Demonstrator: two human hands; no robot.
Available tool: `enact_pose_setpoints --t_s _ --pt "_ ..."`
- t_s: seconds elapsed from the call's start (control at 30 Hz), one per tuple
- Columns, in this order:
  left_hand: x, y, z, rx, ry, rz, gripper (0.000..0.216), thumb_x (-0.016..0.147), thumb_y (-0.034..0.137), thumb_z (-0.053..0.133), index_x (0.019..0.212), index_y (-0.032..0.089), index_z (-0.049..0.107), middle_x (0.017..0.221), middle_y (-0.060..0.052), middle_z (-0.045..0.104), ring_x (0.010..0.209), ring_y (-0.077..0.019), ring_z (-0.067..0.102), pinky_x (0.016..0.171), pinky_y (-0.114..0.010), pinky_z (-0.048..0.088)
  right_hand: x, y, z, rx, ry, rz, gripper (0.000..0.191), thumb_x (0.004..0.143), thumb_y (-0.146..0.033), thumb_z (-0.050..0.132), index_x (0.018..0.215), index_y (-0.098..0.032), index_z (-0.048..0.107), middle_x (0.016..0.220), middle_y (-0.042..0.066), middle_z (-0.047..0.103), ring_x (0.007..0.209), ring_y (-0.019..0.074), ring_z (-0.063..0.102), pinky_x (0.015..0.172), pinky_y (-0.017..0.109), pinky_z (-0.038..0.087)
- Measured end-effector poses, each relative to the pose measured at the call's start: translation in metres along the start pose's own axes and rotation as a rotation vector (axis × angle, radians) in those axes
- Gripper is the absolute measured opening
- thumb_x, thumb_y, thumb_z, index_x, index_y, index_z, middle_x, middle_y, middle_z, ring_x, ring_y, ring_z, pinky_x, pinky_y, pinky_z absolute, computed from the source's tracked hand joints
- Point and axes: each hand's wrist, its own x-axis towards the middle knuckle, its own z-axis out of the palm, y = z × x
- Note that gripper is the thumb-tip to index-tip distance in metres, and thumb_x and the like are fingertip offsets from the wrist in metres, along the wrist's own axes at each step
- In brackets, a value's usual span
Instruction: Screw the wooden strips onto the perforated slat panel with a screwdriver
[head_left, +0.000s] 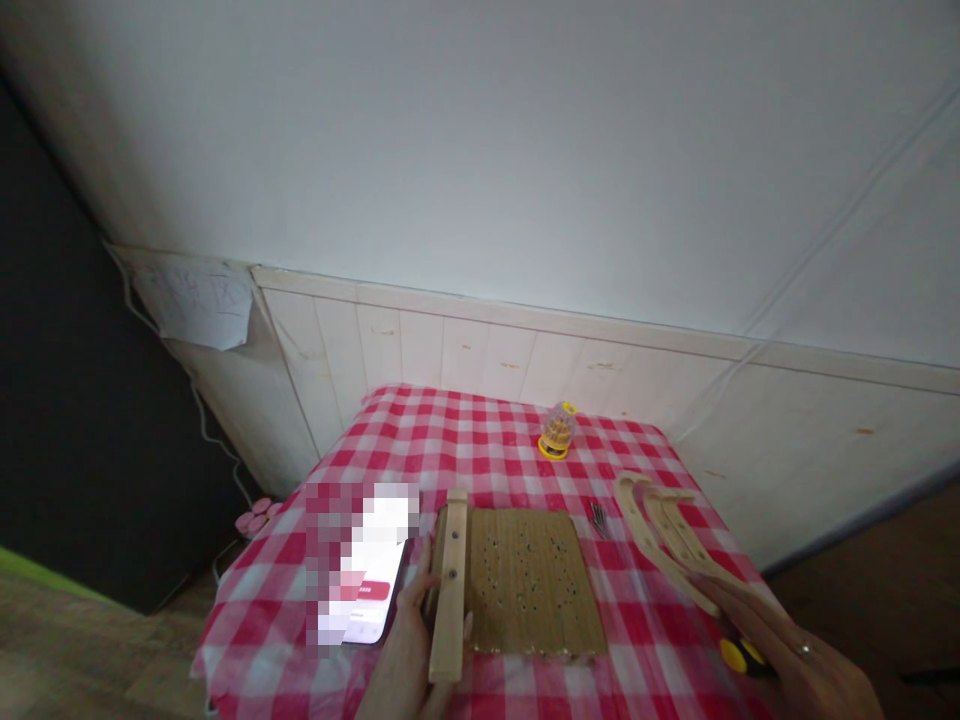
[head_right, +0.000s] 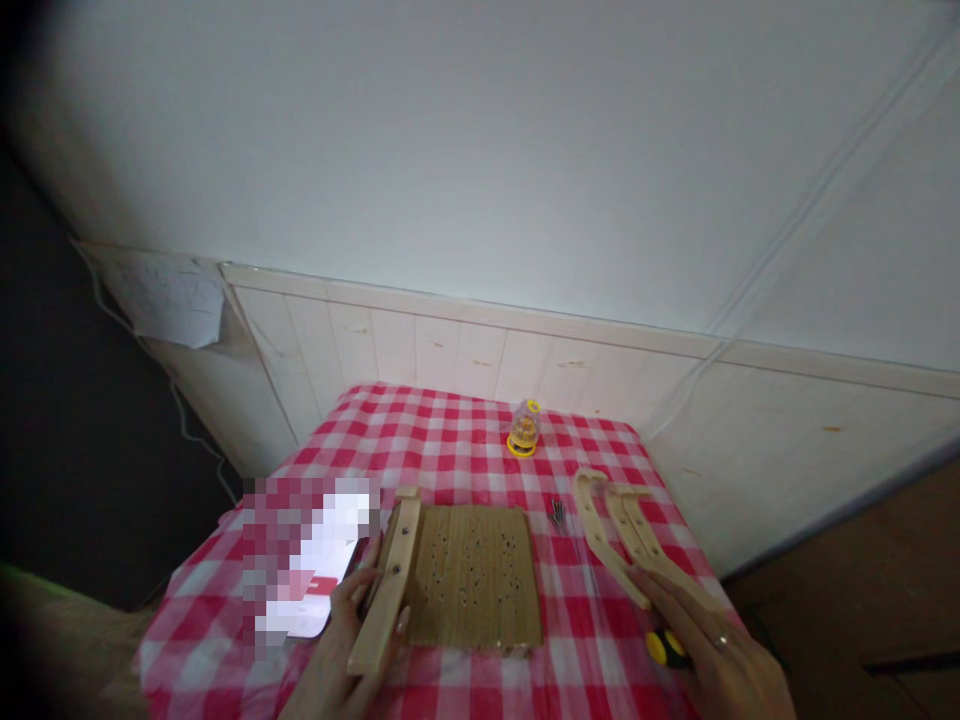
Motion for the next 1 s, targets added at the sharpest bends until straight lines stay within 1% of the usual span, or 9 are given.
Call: enact_pose_setpoints --t_s 0.1,0.2,0.3,0.37,0.43,0.53,0.7,0.93,1.0 --pt "-0.001 0.007 0.009 0.001 0.144 -0.018 0.048 0.101 0.037 0.057 0.144 0.021 0.043 0.154 -0.022 0.058 0.145 -0.0374 0.057 0.112 -0.055 0.056 0.01 -0.023 0.004 0.038 0.124 -0.118 0.053 0.082 -0.013 0.058 0.123 -0.033 0.085 0.119 0.006 0.086 0.095 0.0323 0.086 0.076 0.035 0.072" --pt "-0.001 0.017 0.011 0.0 0.161 0.066 0.048 0.105 0.036 0.054 0.147 0.02 0.038 0.171 -0.025 0.037 0.158 -0.0358 0.042 0.123 -0.056 0.045 0.034 -0.069 0.001 0.166 0.051 -0.199 0.057 0.09 -0.008 0.056 0.131 -0.04 0.079 0.108 0.002 0.088 0.084 0.0267 0.087 0.075 0.031 0.071" --pt "0.0 0.021 0.002 -0.019 0.083 0.121 0.051 0.105 0.029 0.058 0.149 0.02 0.034 0.174 -0.026 0.03 0.162 -0.0355 0.035 0.125 -0.057 0.042 0.059 -0.117 0.0 0.293 0.078 -0.393 0.057 0.099 -0.012 0.052 0.15 -0.034 0.065 0.109 0.005 0.088 0.072 0.0236 0.086 0.068 0.029 0.069" --pt "-0.001 0.02 -0.005 -0.027 0.013 0.126 0.055 0.104 0.023 0.061 0.15 0.021 0.033 0.174 -0.025 0.031 0.162 -0.0356 0.034 0.126 -0.058 0.042 0.069 -0.141 0.001 0.278 0.1 -0.512 0.062 0.101 -0.007 0.044 0.157 -0.03 0.057 0.108 0.005 0.088 0.077 0.0209 0.086 0.063 0.026 0.066" --pt "-0.002 0.017 -0.009 -0.05 -0.029 0.105 0.06 0.101 0.019 0.064 0.152 0.022 0.032 0.173 -0.025 0.032 0.161 -0.0368 0.035 0.124 -0.06 0.044 0.074 -0.156 0.003 0.227 0.111 -0.558 0.059 0.1 -0.005 0.042 0.151 -0.029 0.063 0.109 0.004 0.088 0.078 0.0205 0.085 0.064 0.028 0.065" --pt "-0.005 0.015 -0.011 -0.1 -0.061 0.073 0.063 0.098 0.015 0.066 0.151 0.025 0.034 0.174 -0.023 0.032 0.158 -0.0384 0.04 0.123 -0.061 0.046 0.075 -0.168 0.006 0.121 0.016 -0.611 0.048 0.101 -0.007 0.046 0.132 -0.028 0.075 0.116 0.0 0.087 0.082 0.0184 0.084 0.069 0.027 0.064" --pt "-0.001 0.025 -0.009 -0.156 -0.05 0.114 0.058 0.092 0.012 0.07 0.142 0.027 0.045 0.171 -0.019 0.039 0.154 -0.0405 0.047 0.119 -0.058 0.051 0.076 -0.172 0.016 0.05 0.104 -0.61 0.058 0.109 -0.002 0.026 0.115 -0.026 0.079 0.107 -0.004 0.089 0.079 0.0108 0.081 0.07 0.025 0.06" --pt "0.011 0.038 0.003 -0.231 0.057 0.138 0.084 0.084 0.009 0.072 0.153 0.033 0.032 0.153 -0.015 0.055 0.124 -0.0327 0.072 0.097 -0.049 0.065 0.072 -0.175 0.019 0.041 -0.001 -0.633 0.041 0.108 -0.017 0.044 0.13 -0.026 0.078 0.113 0.004 0.088 0.088 0.0168 0.082 0.081 0.026 0.063" --pt "0.014 0.037 0.007 -0.187 0.097 0.131 0.085 0.08 0.009 0.076 0.151 0.032 0.035 0.157 -0.016 0.051 0.131 -0.0349 0.067 0.101 -0.051 0.063 0.073 -0.177 0.018 0.079 -0.003 -0.622 0.046 0.11 -0.017 0.037 0.126 -0.025 0.08 0.113 0.004 0.088 0.086 0.0161 0.083 0.079 0.025 0.063"
